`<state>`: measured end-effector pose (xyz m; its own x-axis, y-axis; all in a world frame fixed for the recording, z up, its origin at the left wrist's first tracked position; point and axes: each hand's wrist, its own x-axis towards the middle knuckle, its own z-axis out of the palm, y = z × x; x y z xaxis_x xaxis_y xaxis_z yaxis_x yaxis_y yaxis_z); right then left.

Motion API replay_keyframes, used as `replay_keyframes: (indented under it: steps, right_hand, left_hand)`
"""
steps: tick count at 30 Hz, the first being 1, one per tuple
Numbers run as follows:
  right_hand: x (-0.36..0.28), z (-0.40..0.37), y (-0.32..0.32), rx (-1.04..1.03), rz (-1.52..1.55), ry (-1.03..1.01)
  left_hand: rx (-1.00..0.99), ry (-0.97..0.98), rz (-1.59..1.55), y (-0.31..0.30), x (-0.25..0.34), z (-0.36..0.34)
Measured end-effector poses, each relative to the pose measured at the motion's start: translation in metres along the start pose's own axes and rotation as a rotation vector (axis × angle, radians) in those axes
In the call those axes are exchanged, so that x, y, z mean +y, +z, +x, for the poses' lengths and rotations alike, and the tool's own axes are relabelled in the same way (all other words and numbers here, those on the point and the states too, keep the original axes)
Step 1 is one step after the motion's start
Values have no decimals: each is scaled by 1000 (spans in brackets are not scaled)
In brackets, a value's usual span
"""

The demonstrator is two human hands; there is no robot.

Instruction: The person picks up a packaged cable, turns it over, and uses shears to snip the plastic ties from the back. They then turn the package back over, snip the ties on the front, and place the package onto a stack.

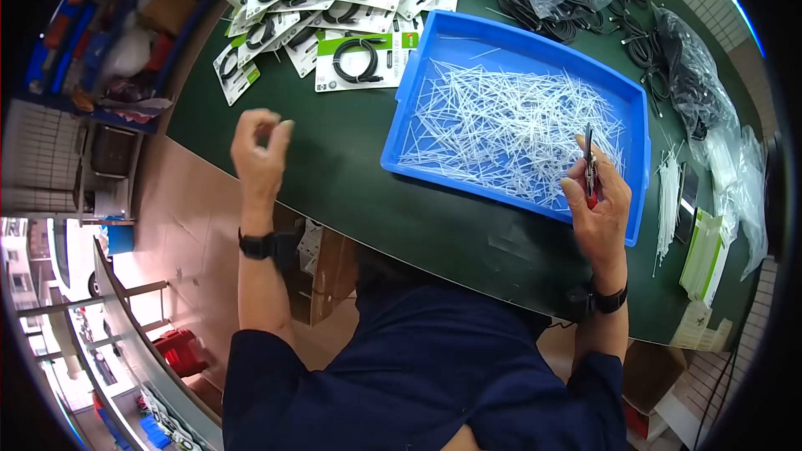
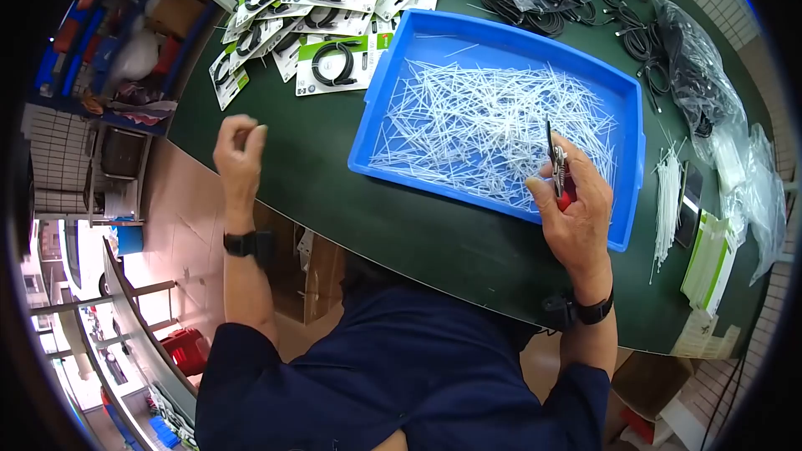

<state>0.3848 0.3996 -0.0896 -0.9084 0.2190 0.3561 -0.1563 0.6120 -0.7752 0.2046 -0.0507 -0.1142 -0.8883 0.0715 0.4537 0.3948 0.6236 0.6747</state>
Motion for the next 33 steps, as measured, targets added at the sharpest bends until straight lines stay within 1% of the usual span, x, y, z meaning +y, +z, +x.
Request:
replay_keyframes:
  steps: [1, 3, 4, 6, 11, 14, 15, 18, 19, 22, 23, 26, 27, 30, 31, 33]
  right_hand:
    - [2, -1, -2, -12, 8, 18]
    - [6, -2, -5, -18, 16, 39]
    - [8, -2, -6, -29, 12, 27]
    - [11, -2, -7, -50, 5, 3]
    - [14, -5, -10, -62, 56, 41]
    - [11, -6, -13, -75, 251, 227]
    - [10, -6, -12, -75, 256, 225]
    - [9, -7, -13, -96, 259, 212]
    - [7, -6, -14, -97, 263, 208]
    - [-2, -6, -18, -141, 244, 227]
    - [-4, -7, -19, -136, 248, 230]
    - [-12, -4, -19, -170, 135, 248]
    - [-11, -5, -17, -169, 132, 251]
    - [-8, -9, -10, -139, -101, 47]
    - [-9, -8, -8, -143, -104, 51]
    - [-14, -5, -1, -118, -76, 17]
  left_hand:
    - [-98, 108, 61, 18, 18, 16]
    - [-200, 424, 268, 49, 38, 43]
    - [-207, 430, 266, 64, 38, 55]
    - [-327, 608, 386, 92, 29, 74]
    - [-415, 557, 398, 124, 6, 96]
    - [-287, 542, 639, 126, -3, 91]
    - [-286, 543, 644, 124, -1, 90]
    - [-375, 392, 777, 117, 6, 83]
    - [-371, 392, 783, 114, 4, 82]
    - [-241, 325, 688, 104, -8, 84]
    - [-246, 331, 690, 100, -12, 85]
    - [-53, 505, 657, 80, 2, 88]
    - [-56, 506, 654, 76, 12, 87]
    - [28, 52, 234, 61, 51, 81]
    - [24, 48, 232, 61, 61, 79]
    - [-35, -138, -470, 67, 84, 74]
